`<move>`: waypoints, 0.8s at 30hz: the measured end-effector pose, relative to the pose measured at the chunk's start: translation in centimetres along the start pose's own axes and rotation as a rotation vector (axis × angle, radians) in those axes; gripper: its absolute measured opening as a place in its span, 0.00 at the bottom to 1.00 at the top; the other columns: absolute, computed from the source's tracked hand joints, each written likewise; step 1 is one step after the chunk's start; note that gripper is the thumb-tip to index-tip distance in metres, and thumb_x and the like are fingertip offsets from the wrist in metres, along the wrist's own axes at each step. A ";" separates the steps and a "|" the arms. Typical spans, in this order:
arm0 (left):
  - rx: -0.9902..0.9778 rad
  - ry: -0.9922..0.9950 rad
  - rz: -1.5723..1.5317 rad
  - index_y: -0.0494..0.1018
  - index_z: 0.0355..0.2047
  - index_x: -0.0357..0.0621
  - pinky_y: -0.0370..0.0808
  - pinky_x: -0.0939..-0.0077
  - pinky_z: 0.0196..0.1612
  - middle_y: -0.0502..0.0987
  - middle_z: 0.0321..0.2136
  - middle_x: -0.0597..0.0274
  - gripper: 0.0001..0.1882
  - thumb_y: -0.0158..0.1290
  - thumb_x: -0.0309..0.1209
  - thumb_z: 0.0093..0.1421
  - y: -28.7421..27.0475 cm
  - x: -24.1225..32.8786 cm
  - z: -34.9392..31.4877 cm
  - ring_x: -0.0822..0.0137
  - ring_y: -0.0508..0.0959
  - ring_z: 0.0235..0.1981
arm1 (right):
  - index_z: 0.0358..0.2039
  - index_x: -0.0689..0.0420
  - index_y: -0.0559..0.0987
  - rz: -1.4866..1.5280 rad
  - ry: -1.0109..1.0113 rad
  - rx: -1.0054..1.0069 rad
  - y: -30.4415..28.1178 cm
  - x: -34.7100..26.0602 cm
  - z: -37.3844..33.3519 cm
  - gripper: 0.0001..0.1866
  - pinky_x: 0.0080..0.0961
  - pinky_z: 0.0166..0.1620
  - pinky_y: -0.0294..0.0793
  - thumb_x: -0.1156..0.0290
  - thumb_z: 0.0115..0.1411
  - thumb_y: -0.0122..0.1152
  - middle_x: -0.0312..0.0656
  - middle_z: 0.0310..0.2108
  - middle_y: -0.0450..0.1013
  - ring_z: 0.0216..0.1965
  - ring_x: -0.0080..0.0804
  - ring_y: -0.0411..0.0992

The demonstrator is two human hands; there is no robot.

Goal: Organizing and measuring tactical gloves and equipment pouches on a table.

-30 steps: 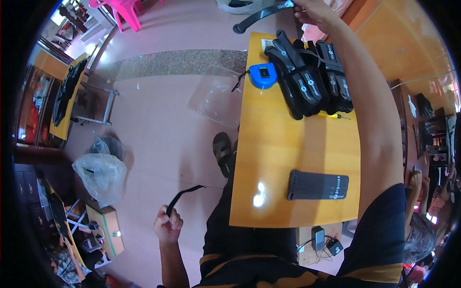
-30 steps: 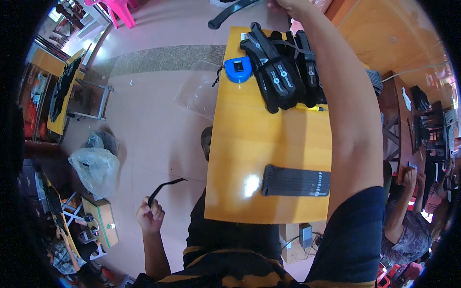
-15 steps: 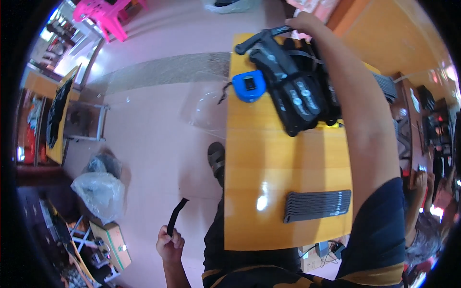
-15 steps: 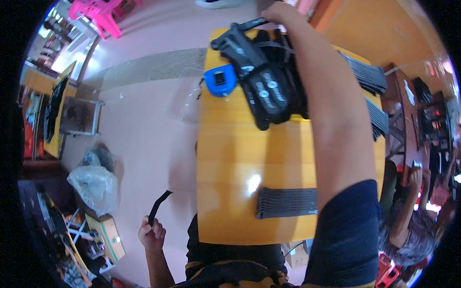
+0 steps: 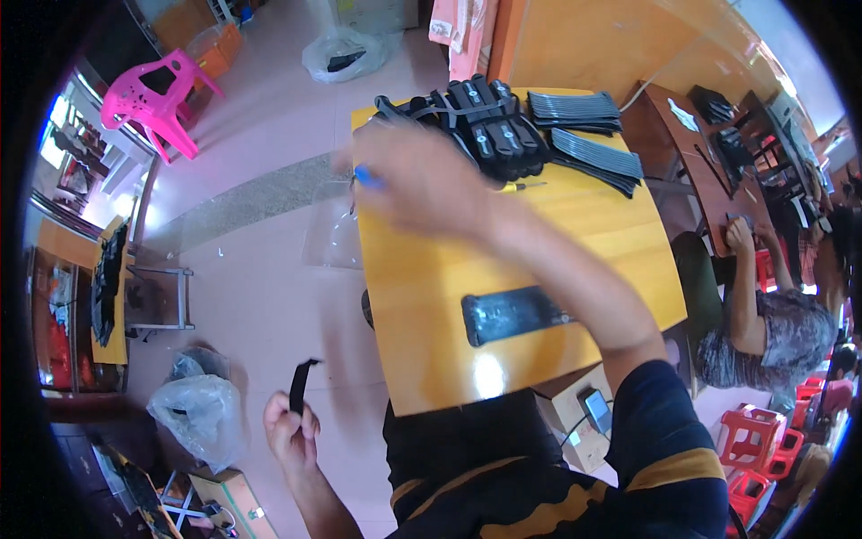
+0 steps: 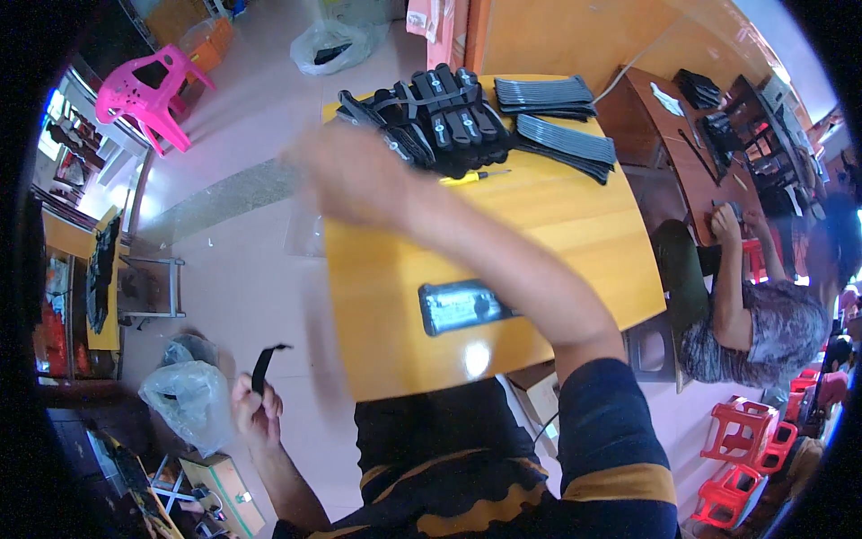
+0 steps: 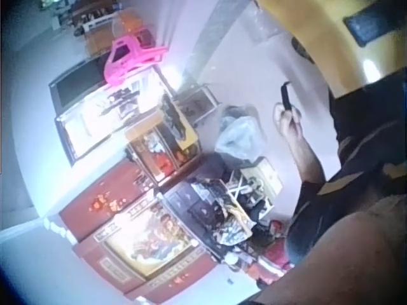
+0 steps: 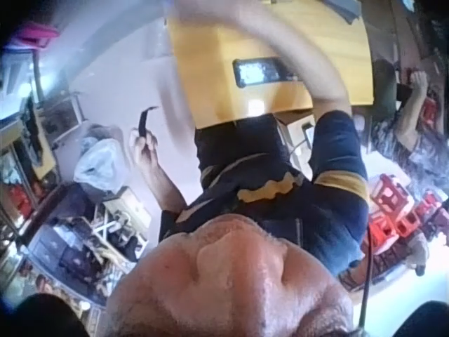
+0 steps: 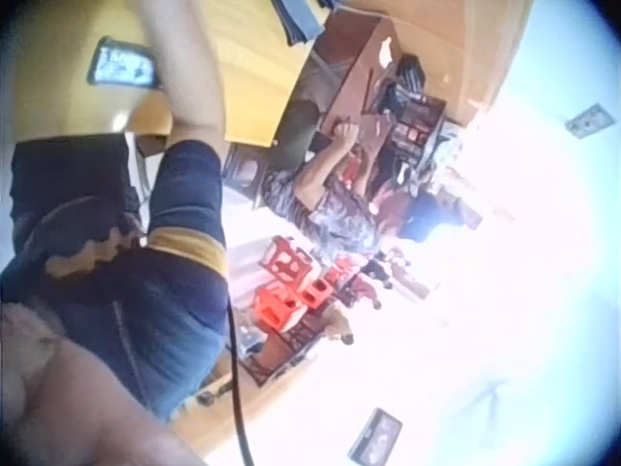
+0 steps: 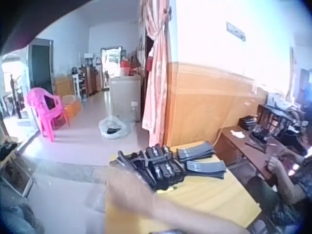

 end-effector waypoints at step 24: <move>-0.354 0.535 0.731 0.75 0.46 0.36 0.71 0.81 0.34 0.76 0.35 0.65 0.19 0.65 0.31 0.57 17.2 0.8 -12.8 0.76 0.74 0.32 | 0.41 0.64 0.82 0.520 0.881 0.408 -6.0 -20.7 -26.8 0.06 0.19 0.36 0.77 0.76 0.64 0.63 0.39 0.30 0.80 0.31 0.20 0.78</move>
Point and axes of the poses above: each hand's wrist, its own z-axis towards the middle knuckle, its own y-axis out of the palm, x = y × z, the point moved 6 cm from there along z, towards the middle knuckle
